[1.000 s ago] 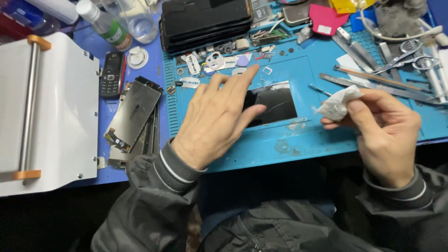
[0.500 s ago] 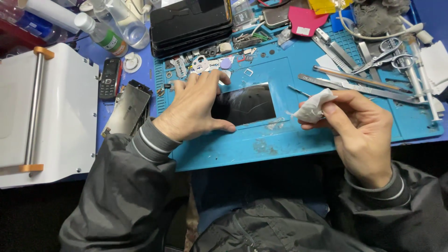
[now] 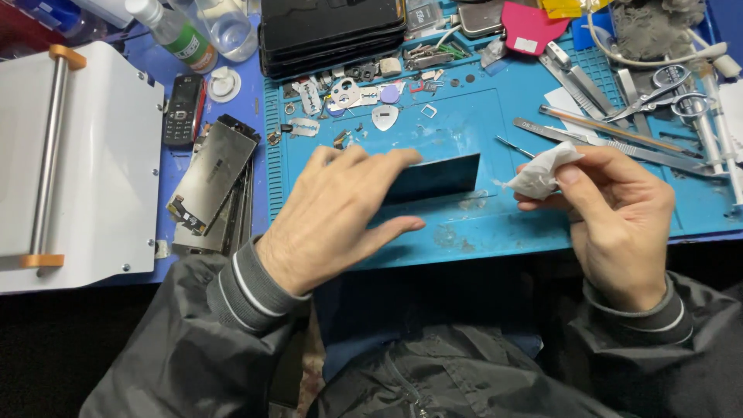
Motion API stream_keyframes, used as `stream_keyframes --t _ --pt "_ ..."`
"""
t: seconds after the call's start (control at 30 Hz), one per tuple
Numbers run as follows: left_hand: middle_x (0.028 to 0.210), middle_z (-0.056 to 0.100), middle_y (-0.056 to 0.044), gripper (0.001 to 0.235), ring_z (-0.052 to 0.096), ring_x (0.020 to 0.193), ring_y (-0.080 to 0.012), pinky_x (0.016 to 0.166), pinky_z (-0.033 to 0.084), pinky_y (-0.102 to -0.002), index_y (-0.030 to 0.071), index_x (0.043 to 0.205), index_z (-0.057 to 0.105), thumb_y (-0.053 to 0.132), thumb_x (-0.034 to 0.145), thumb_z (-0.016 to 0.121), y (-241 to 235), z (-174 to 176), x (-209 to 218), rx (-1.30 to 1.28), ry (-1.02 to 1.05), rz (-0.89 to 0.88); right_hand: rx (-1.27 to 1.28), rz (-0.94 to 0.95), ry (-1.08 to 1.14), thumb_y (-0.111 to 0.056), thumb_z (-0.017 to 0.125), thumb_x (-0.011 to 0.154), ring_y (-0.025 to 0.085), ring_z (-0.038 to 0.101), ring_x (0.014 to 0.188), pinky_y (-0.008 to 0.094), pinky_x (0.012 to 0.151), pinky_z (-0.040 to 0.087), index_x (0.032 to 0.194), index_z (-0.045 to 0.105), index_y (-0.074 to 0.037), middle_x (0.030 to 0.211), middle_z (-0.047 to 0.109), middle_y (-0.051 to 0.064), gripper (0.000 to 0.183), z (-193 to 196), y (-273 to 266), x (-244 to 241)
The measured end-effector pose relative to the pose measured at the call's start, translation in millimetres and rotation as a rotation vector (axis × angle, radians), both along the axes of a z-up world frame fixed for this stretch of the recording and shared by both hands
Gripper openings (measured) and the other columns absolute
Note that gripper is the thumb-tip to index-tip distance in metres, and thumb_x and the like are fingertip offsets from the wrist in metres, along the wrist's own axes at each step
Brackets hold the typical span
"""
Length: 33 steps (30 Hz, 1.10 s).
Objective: Cleaning a smartphone LCD screen with a cloth and solvent at a repair station.
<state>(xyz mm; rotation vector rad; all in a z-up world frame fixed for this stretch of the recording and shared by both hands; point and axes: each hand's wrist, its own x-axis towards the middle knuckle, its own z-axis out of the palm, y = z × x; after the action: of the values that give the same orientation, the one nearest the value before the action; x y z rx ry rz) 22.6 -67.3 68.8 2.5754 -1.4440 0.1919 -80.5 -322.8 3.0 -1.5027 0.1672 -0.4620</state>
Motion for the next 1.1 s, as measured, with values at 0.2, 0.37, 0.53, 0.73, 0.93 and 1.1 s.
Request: stream_keyframes --t 0.2,0.37,0.53,0.73,0.93,1.1 --pt "0.11 0.076 0.001 0.02 0.063 0.081 -0.0226 0.079 0.048 -0.038 0.013 0.123 0.064 0.014 0.104 0.061 -1 -16 -11 -0.106 -0.226 -0.202 0.018 -0.011 -0.01 -0.006 0.056 0.11 0.034 0.076 0.096 0.038 0.077 0.07 0.117 0.058 0.002 0.109 0.069 0.022 0.011 -4 -1 -1" --pt "0.096 0.078 -0.003 0.022 0.077 0.095 -0.0217 0.077 0.054 -0.036 0.01 0.11 0.07 -0.002 0.099 0.055 12 -16 -13 -0.27 -0.137 -0.248 0.002 -0.003 -0.006 -0.005 0.055 0.111 0.035 0.075 0.096 0.039 0.079 0.07 0.117 0.057 0.002 0.108 0.068 0.022 0.01 -2 0 -1" --pt "0.081 0.071 0.004 0.009 0.056 0.07 0.0007 0.06 0.047 -0.017 0.01 0.109 0.064 0.014 0.101 0.066 21 9 -15 -0.907 0.689 0.378 -0.048 -0.018 0.018 -0.007 0.055 0.111 0.033 0.075 0.095 0.038 0.079 0.069 0.117 0.059 0.003 0.107 0.068 0.022 0.012 -3 1 -1" --pt "0.092 0.073 -0.007 0.021 0.068 0.078 -0.0131 0.073 0.054 -0.026 0.01 0.119 0.052 0.011 0.099 0.059 10 -31 -12 -1.524 1.147 0.465 -0.215 -0.012 0.029 0.004 0.053 0.111 0.036 0.075 0.099 0.038 0.088 0.068 0.113 0.061 0.009 0.107 0.07 0.027 0.01 24 29 -5" --pt "0.128 0.068 -0.014 0.043 0.065 0.114 -0.0214 0.099 0.054 -0.032 0.006 0.138 0.054 0.017 0.096 0.056 -15 -35 -25 -1.622 1.37 0.498 -0.199 0.049 0.019 0.001 0.056 0.106 0.034 0.077 0.092 0.038 0.079 0.071 0.11 0.065 0.007 0.104 0.072 0.024 0.012 34 58 2" --pt "0.097 0.067 -0.013 0.054 0.069 0.06 -0.0244 0.036 0.059 -0.038 0.012 0.148 0.038 0.024 0.099 0.057 -9 -29 -33 -1.469 1.434 0.39 -0.186 0.167 0.036 -0.004 0.054 0.104 0.034 0.078 0.097 0.038 0.078 0.072 0.108 0.064 0.004 0.114 0.073 0.025 0.013 36 55 6"
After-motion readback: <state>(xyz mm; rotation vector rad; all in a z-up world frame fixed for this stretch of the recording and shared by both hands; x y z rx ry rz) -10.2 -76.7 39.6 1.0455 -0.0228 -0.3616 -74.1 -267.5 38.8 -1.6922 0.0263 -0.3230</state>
